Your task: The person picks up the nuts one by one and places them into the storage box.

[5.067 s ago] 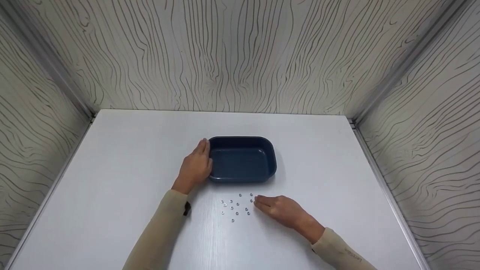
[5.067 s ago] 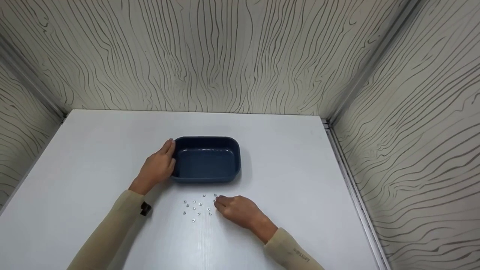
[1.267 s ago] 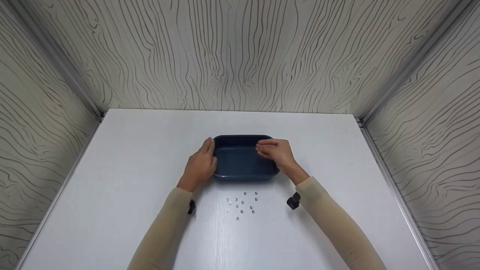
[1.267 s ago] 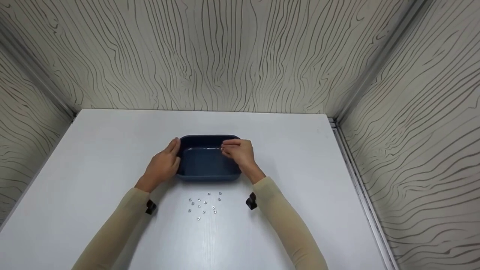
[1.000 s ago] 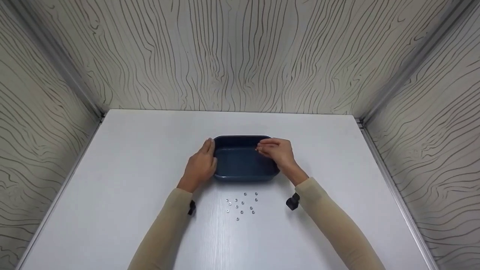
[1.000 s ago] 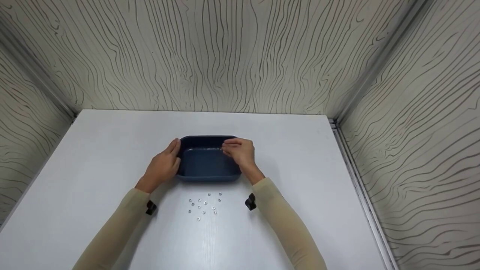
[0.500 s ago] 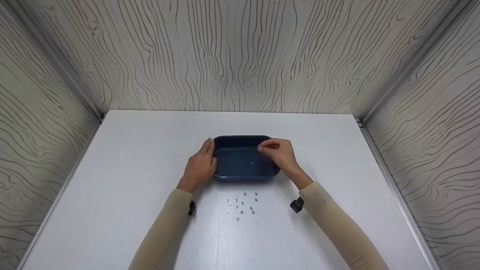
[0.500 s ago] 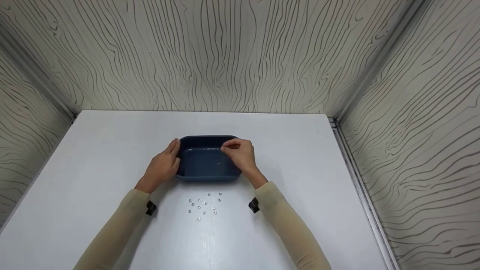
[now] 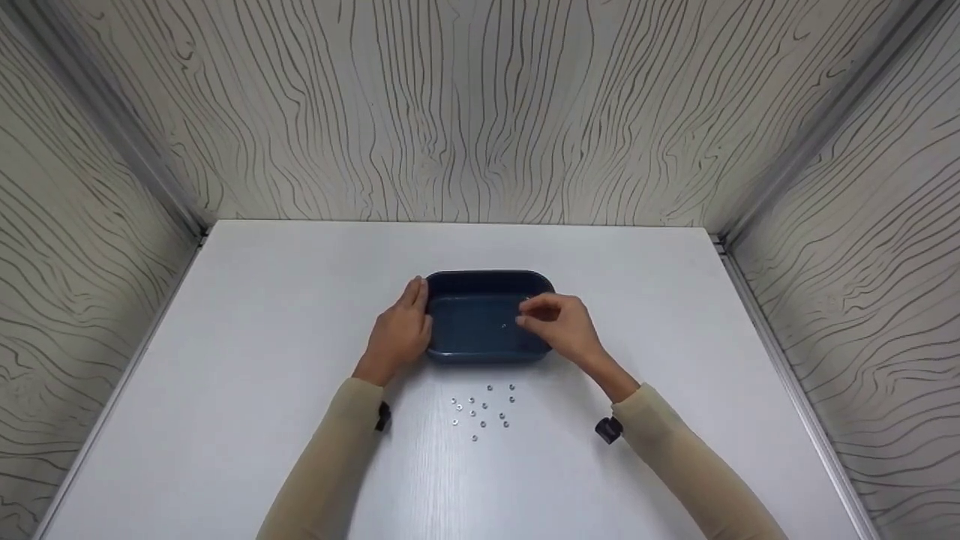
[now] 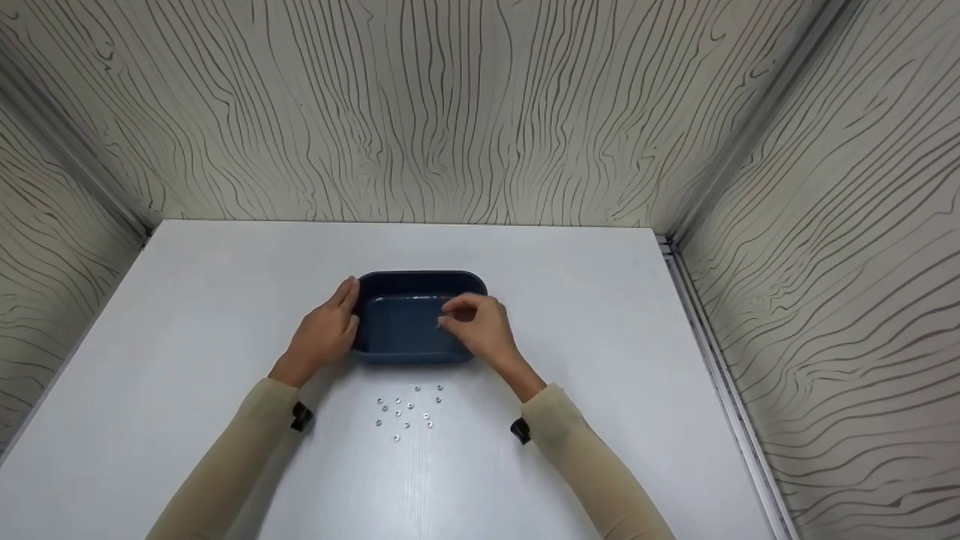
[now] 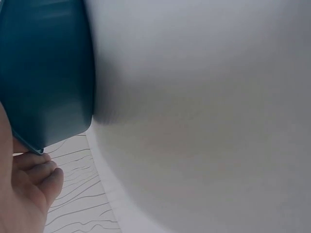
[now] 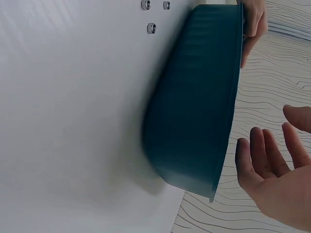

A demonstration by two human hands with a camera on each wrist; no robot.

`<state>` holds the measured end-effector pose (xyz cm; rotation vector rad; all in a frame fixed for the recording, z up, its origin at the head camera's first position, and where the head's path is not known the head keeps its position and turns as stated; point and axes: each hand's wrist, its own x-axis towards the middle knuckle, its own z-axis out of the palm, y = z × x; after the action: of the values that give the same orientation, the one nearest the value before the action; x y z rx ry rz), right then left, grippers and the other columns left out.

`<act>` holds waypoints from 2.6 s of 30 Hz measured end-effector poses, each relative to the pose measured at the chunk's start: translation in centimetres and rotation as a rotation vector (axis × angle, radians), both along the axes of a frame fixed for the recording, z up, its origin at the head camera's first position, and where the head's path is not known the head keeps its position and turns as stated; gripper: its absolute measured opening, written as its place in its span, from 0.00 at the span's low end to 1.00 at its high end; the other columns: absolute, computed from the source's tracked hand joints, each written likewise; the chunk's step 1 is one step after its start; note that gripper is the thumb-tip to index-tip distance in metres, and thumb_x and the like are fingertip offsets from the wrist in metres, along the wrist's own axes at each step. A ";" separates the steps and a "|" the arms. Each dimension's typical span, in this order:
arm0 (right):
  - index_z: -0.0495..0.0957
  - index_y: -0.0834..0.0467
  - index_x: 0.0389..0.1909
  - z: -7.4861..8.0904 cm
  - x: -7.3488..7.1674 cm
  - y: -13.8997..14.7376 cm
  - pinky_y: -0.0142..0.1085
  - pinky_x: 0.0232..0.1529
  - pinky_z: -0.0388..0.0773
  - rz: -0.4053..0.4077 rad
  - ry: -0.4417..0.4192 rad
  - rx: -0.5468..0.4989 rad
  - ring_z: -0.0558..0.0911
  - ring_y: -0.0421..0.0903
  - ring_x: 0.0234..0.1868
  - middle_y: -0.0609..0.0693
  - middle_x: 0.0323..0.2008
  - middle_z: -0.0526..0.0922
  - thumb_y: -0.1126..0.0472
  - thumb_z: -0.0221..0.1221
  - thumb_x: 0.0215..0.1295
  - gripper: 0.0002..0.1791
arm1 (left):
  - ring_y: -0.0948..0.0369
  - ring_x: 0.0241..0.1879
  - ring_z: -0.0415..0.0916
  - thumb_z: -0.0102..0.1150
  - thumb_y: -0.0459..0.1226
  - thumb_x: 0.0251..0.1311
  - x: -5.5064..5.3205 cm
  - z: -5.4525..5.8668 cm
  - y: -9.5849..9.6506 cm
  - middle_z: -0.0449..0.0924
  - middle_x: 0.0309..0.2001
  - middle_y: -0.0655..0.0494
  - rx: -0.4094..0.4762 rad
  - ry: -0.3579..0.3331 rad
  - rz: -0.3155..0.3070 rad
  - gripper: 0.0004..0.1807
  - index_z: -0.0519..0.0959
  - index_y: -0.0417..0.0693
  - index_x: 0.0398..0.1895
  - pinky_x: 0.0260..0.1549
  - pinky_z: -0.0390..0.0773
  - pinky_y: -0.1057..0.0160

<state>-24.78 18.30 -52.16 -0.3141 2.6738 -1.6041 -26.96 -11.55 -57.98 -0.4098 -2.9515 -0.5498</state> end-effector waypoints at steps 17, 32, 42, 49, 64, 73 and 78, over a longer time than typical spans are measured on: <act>0.89 0.54 0.45 -0.3 3.6 -0.4 0.37 0.50 0.89 0.149 0.107 0.071 0.91 0.48 0.47 0.52 0.50 0.91 0.64 0.71 0.64 0.09 | 0.47 0.80 0.63 0.44 0.40 0.77 0.1 0.1 0.1 0.60 0.81 0.39 -0.013 0.017 0.002 0.34 0.58 0.33 0.81 0.73 0.73 0.48; 0.90 0.55 0.45 -1.1 5.6 -1.1 0.38 0.54 0.88 0.239 0.159 0.081 0.90 0.50 0.53 0.54 0.51 0.91 0.65 0.70 0.65 0.09 | 0.46 0.81 0.61 0.43 0.40 0.77 0.1 0.2 0.0 0.59 0.82 0.38 -0.026 0.017 -0.001 0.34 0.57 0.33 0.82 0.74 0.73 0.48; 0.90 0.56 0.48 -2.5 6.4 -1.2 0.46 0.54 0.89 0.287 0.171 0.177 0.90 0.47 0.49 0.51 0.48 0.92 0.66 0.68 0.67 0.11 | 0.47 0.82 0.58 0.45 0.38 0.77 0.2 0.5 0.1 0.58 0.82 0.39 -0.015 0.006 0.005 0.34 0.57 0.33 0.82 0.77 0.68 0.49; 0.88 0.61 0.51 -3.8 6.6 -0.9 0.47 0.53 0.88 0.350 0.240 0.317 0.90 0.49 0.51 0.53 0.49 0.92 0.68 0.68 0.66 0.13 | 0.48 0.83 0.57 0.44 0.39 0.77 0.2 0.5 0.1 0.57 0.83 0.39 -0.018 -0.011 0.015 0.34 0.56 0.34 0.82 0.79 0.66 0.50; 0.88 0.58 0.53 -6.0 6.3 0.2 0.39 0.56 0.88 0.481 0.594 0.702 0.90 0.47 0.56 0.53 0.53 0.91 0.64 0.67 0.68 0.14 | 0.48 0.82 0.58 0.42 0.39 0.77 0.2 0.2 0.0 0.58 0.82 0.40 -0.005 0.003 0.009 0.34 0.57 0.34 0.82 0.77 0.69 0.49; 0.88 0.55 0.51 -7.0 6.1 0.7 0.35 0.56 0.87 0.589 0.827 0.910 0.90 0.43 0.55 0.48 0.52 0.92 0.63 0.68 0.66 0.13 | 0.48 0.82 0.58 0.43 0.39 0.77 0.2 0.2 0.0 0.58 0.82 0.40 -0.001 -0.008 0.007 0.34 0.56 0.34 0.82 0.76 0.70 0.48; 0.89 0.54 0.50 -6.9 6.1 1.0 0.34 0.55 0.87 0.611 0.844 0.973 0.90 0.41 0.55 0.46 0.51 0.92 0.64 0.68 0.65 0.13 | 0.47 0.82 0.60 0.44 0.39 0.77 0.1 0.2 0.0 0.59 0.82 0.39 0.003 0.014 0.002 0.34 0.57 0.33 0.81 0.75 0.71 0.48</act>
<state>-18.70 19.30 -59.09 -1.7665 2.9271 0.1153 -26.82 -11.55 -57.82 -0.4092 -2.9374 -0.5489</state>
